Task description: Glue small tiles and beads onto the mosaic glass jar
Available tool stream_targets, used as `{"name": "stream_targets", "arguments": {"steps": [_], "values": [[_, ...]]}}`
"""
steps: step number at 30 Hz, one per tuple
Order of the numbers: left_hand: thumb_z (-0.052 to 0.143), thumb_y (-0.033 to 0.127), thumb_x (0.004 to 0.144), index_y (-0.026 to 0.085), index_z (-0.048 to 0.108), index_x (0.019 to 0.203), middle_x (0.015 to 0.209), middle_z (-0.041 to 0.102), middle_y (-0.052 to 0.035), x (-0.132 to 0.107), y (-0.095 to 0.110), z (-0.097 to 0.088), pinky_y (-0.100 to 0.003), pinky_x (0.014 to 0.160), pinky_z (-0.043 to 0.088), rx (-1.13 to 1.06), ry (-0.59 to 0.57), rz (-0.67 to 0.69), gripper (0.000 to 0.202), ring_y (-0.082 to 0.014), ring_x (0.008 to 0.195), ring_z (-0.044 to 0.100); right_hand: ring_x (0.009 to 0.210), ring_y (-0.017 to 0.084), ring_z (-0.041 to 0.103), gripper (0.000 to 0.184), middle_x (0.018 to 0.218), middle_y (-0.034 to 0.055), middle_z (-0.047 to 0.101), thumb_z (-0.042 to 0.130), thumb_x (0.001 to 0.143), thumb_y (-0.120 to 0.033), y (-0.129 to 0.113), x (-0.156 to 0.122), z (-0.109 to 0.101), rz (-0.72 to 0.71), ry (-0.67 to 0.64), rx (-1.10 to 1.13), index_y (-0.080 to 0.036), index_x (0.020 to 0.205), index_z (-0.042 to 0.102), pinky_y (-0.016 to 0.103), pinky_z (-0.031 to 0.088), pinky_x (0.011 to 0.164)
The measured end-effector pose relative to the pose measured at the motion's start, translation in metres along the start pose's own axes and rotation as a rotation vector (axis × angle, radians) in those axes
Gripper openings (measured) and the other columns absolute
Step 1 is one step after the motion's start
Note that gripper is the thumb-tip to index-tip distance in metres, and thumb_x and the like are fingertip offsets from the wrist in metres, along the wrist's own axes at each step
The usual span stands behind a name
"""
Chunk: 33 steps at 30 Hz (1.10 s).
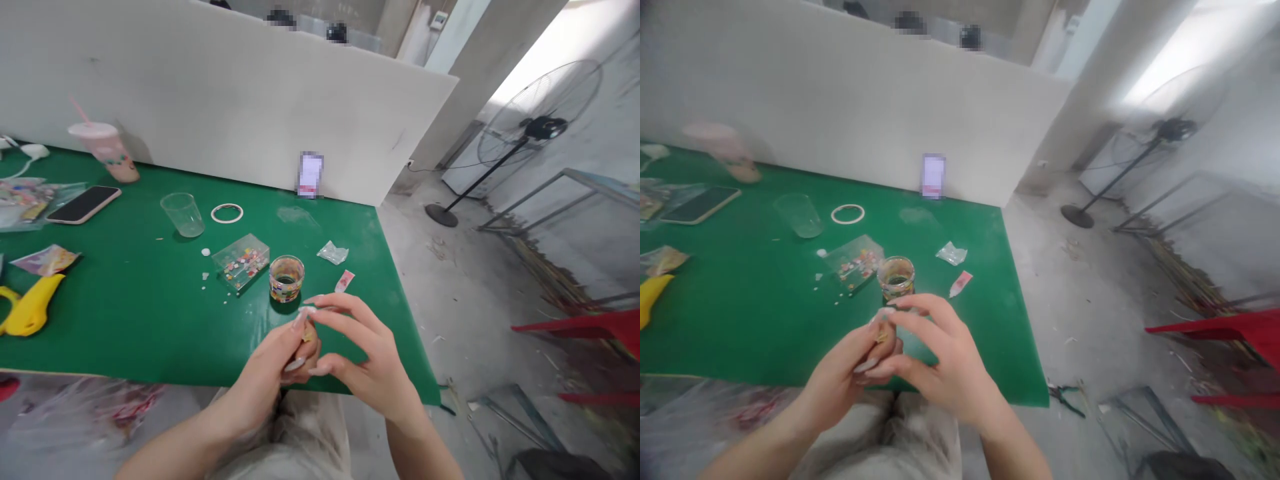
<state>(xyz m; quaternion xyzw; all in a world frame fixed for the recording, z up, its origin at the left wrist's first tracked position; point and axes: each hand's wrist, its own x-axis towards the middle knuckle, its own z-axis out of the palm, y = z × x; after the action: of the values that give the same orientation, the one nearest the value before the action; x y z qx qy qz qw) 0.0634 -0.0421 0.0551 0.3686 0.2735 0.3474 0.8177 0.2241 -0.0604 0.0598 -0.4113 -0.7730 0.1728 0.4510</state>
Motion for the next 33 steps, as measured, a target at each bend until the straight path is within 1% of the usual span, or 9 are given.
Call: {"name": "stream_targets", "arguments": {"steps": [3, 6, 9, 14, 18, 22, 25, 28, 33], "values": [[0.051, 0.060, 0.088, 0.018, 0.033, 0.055, 0.055, 0.030, 0.0054, 0.000, 0.000, 0.008, -0.024, 0.047, 0.020, 0.115, 0.070, 0.080, 0.056, -0.0078, 0.051, 0.022, 0.117, 0.020, 0.059, 0.037, 0.122, 0.0134, 0.063, 0.054, 0.094, -0.038, -0.011, 0.000, 0.002, -0.115, 0.022, -0.074, -0.017, 0.124, 0.058, 0.035, 0.052, 0.099], [0.055, 0.062, 0.085, 0.019, 0.032, 0.055, 0.053, 0.027, 0.0064, 0.001, 0.002, 0.011, -0.024, 0.045, 0.021, 0.111, 0.103, 0.108, 0.058, -0.0077, 0.050, 0.019, 0.121, 0.020, 0.057, 0.037, 0.122, 0.0166, 0.064, 0.049, 0.097, -0.031, -0.014, 0.001, 0.004, -0.191, 0.033, -0.146, -0.010, 0.126, 0.055, 0.036, 0.050, 0.103], [0.058, 0.066, 0.080, 0.020, 0.033, 0.055, 0.051, 0.027, 0.0069, 0.001, 0.003, 0.014, -0.024, 0.042, 0.020, 0.114, 0.158, 0.152, 0.059, -0.0078, 0.048, 0.019, 0.125, 0.021, 0.054, 0.039, 0.124, 0.0186, 0.064, 0.046, 0.098, -0.027, -0.016, -0.001, 0.009, -0.206, 0.033, -0.191, -0.006, 0.131, 0.052, 0.036, 0.049, 0.105], [0.048, 0.068, 0.085, 0.020, 0.036, 0.054, 0.051, 0.034, 0.0044, -0.004, 0.005, 0.017, -0.026, 0.046, 0.026, 0.367, 0.266, 0.297, 0.058, -0.0094, 0.049, 0.027, 0.127, 0.024, 0.053, 0.047, 0.130, 0.0195, 0.061, 0.044, 0.099, -0.028, -0.020, -0.008, 0.018, -0.174, 0.083, -0.208, -0.007, 0.141, 0.043, 0.040, 0.052, 0.102], [0.041, 0.067, 0.087, 0.020, 0.039, 0.055, 0.051, 0.038, 0.0036, -0.007, 0.007, 0.018, -0.027, 0.047, 0.026, 0.471, 0.234, 0.325, 0.058, -0.0100, 0.048, 0.027, 0.122, 0.024, 0.057, 0.045, 0.129, 0.0153, 0.062, 0.043, 0.098, -0.018, -0.021, -0.010, 0.019, -0.170, 0.142, -0.162, -0.014, 0.143, 0.044, 0.043, 0.054, 0.098], [0.038, 0.064, 0.090, 0.020, 0.041, 0.058, 0.051, 0.039, 0.0038, -0.011, 0.008, 0.019, -0.027, 0.046, 0.026, 0.518, 0.226, 0.340, 0.055, -0.0101, 0.047, 0.028, 0.116, 0.023, 0.061, 0.043, 0.121, 0.0141, 0.066, 0.051, 0.092, -0.009, -0.018, -0.006, 0.015, -0.205, 0.181, -0.094, -0.013, 0.135, 0.054, 0.040, 0.056, 0.094], [0.037, 0.062, 0.092, 0.020, 0.041, 0.059, 0.051, 0.039, 0.0037, -0.014, 0.009, 0.020, -0.027, 0.047, 0.026, 0.560, 0.201, 0.382, 0.054, -0.0101, 0.048, 0.029, 0.107, 0.023, 0.066, 0.034, 0.111, 0.0137, 0.070, 0.053, 0.093, -0.016, -0.014, 0.000, 0.013, -0.270, 0.225, -0.014, -0.014, 0.126, 0.061, 0.040, 0.059, 0.086], [0.033, 0.057, 0.095, 0.020, 0.041, 0.060, 0.052, 0.039, 0.0033, -0.016, 0.009, 0.021, -0.027, 0.049, 0.026, 0.586, 0.132, 0.416, 0.052, -0.0102, 0.048, 0.030, 0.095, 0.023, 0.070, 0.027, 0.100, 0.0112, 0.073, 0.057, 0.093, -0.024, -0.013, 0.006, 0.011, -0.291, 0.290, 0.047, -0.018, 0.117, 0.067, 0.040, 0.061, 0.077], [0.033, 0.053, 0.097, 0.019, 0.041, 0.059, 0.053, 0.041, 0.0026, -0.016, 0.012, 0.025, -0.026, 0.050, 0.030, 0.627, 0.056, 0.465, 0.052, -0.0103, 0.049, 0.029, 0.085, 0.023, 0.072, 0.022, 0.093, 0.0092, 0.075, 0.060, 0.091, -0.026, -0.012, 0.006, 0.013, -0.322, 0.387, 0.047, -0.018, 0.109, 0.071, 0.039, 0.062, 0.067]]}}
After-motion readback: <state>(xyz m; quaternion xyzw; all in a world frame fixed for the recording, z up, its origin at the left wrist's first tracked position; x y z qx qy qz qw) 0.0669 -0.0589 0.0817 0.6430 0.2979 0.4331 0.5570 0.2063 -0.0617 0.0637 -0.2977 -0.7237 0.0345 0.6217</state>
